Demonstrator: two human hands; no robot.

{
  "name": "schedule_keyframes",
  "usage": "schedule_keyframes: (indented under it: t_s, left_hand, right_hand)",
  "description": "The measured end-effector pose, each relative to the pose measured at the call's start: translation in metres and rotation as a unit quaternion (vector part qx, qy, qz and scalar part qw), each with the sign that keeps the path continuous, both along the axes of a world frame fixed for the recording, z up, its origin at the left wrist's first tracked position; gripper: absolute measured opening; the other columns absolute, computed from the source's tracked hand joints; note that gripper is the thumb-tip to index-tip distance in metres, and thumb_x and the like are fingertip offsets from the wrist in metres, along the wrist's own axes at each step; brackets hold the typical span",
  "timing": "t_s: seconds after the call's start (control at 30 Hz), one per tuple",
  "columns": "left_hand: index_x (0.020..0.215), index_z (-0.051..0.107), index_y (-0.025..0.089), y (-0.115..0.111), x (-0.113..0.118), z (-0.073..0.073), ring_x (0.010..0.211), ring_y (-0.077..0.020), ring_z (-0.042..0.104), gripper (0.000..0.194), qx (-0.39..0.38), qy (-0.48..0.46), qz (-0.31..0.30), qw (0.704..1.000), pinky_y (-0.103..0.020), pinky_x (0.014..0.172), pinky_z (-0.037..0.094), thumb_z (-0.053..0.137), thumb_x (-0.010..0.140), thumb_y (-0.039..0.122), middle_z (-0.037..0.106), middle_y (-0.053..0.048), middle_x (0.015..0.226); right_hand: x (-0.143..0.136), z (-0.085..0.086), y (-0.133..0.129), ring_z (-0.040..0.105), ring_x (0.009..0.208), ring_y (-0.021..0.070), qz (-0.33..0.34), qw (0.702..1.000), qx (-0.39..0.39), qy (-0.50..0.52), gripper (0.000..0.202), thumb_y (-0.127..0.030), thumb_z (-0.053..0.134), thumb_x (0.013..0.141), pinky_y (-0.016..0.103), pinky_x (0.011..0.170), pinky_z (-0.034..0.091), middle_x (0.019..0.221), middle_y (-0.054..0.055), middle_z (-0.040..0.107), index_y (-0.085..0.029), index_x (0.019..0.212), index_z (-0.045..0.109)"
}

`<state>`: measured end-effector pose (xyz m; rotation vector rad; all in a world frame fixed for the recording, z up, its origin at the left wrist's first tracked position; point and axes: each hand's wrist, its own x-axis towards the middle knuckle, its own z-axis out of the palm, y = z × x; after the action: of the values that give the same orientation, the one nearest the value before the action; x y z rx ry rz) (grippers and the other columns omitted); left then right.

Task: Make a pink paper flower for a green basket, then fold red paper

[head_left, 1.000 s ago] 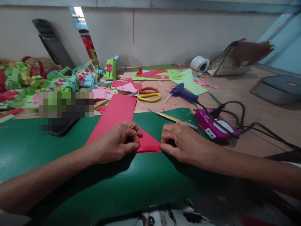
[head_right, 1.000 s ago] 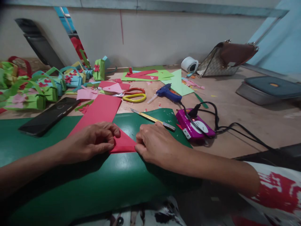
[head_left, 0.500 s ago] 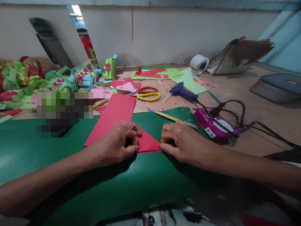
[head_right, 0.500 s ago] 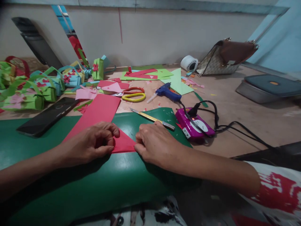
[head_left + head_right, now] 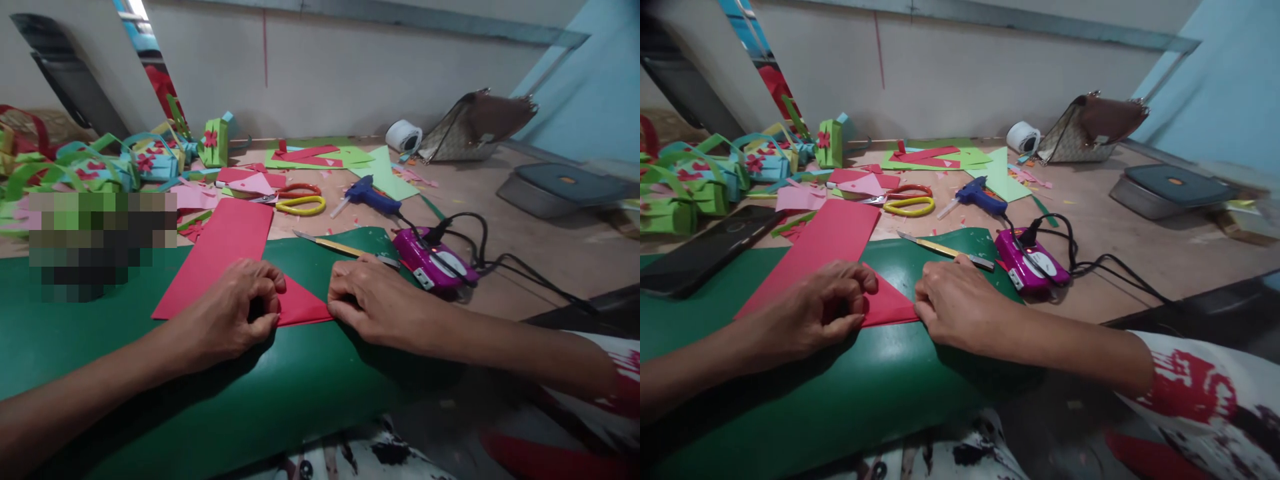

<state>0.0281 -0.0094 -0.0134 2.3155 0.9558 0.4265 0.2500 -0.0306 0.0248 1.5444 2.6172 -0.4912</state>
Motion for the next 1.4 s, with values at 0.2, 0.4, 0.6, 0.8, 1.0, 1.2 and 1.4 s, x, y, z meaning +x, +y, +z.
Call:
schedule_keyframes:
  t_s: [0.2,0.4,0.6,0.8,1.0,1.2,1.4]
  left_hand:
    - [0.067,0.053,0.018,-0.001,0.000,0.000,0.094,-0.0205,0.055,0.013,-0.006,-0.003,0.004,1.000,-0.041,0.091,0.041,0.051,0.079,0.020,0.057,-0.005,0.099]
    - [0.066,0.053,0.017,-0.001,0.002,0.002,0.091,-0.0200,0.055,0.014,-0.011,0.000,0.009,1.000,-0.041,0.091,0.041,0.051,0.080,0.021,0.057,-0.005,0.099]
    - [0.066,0.054,0.018,-0.001,0.001,0.001,0.090,-0.0208,0.055,0.015,-0.020,0.000,0.017,1.000,-0.041,0.088,0.042,0.051,0.080,0.023,0.057,-0.006,0.099]
    - [0.068,0.054,0.018,-0.001,0.002,0.004,0.093,-0.0222,0.054,0.015,-0.030,0.009,0.016,0.999,-0.040,0.085,0.042,0.050,0.081,0.023,0.057,-0.007,0.101]
    - [0.066,0.055,0.018,-0.001,0.001,0.004,0.092,-0.0217,0.054,0.017,-0.023,0.010,0.010,1.000,-0.039,0.085,0.043,0.049,0.081,0.023,0.058,-0.007,0.101]
    - [0.068,0.055,0.018,-0.001,0.001,0.004,0.095,-0.0223,0.054,0.017,-0.015,0.014,0.007,1.000,-0.039,0.087,0.043,0.049,0.083,0.025,0.058,-0.007,0.103]
    - [0.068,0.055,0.018,-0.001,0.000,0.003,0.096,-0.0221,0.053,0.016,-0.016,0.010,0.005,1.000,-0.040,0.089,0.041,0.049,0.083,0.024,0.057,-0.006,0.102]
  right_hand:
    - [0.002,0.001,0.000,0.049,0.067,0.0136,0.006,1.000,0.001,0.009,0.025,-0.018,0.050,0.085,0.033,0.072,0.029,0.071,0.000,0.057,-0.016,0.060,0.053]
    - [0.003,-0.002,-0.001,0.051,0.071,0.0158,0.016,1.000,0.013,0.018,0.021,-0.015,0.048,0.082,0.036,0.079,0.030,0.073,0.002,0.058,-0.016,0.062,0.054]
    - [0.002,-0.001,-0.001,0.051,0.072,0.0162,0.010,0.999,0.009,0.034,0.020,-0.012,0.050,0.079,0.038,0.082,0.029,0.074,0.001,0.055,-0.016,0.059,0.053]
    - [0.007,-0.006,-0.002,0.051,0.079,0.0159,-0.031,0.994,-0.034,0.098,0.016,-0.016,0.053,0.082,0.042,0.090,0.026,0.079,0.000,0.055,-0.016,0.067,0.056]
    - [0.005,-0.014,-0.005,0.050,0.093,0.0172,-0.078,0.983,-0.040,0.164,0.008,-0.017,0.057,0.082,0.049,0.100,0.015,0.090,-0.001,0.056,-0.020,0.078,0.062]
    - [-0.006,-0.016,-0.006,0.047,0.094,0.0196,-0.077,0.988,-0.006,0.130,0.024,-0.018,0.055,0.084,0.043,0.090,0.027,0.090,0.002,0.054,-0.017,0.061,0.050]
    - [-0.002,-0.018,-0.009,0.046,0.100,0.0200,-0.059,0.989,0.006,0.135,0.026,-0.014,0.052,0.084,0.042,0.091,0.028,0.098,0.004,0.055,-0.016,0.058,0.048]
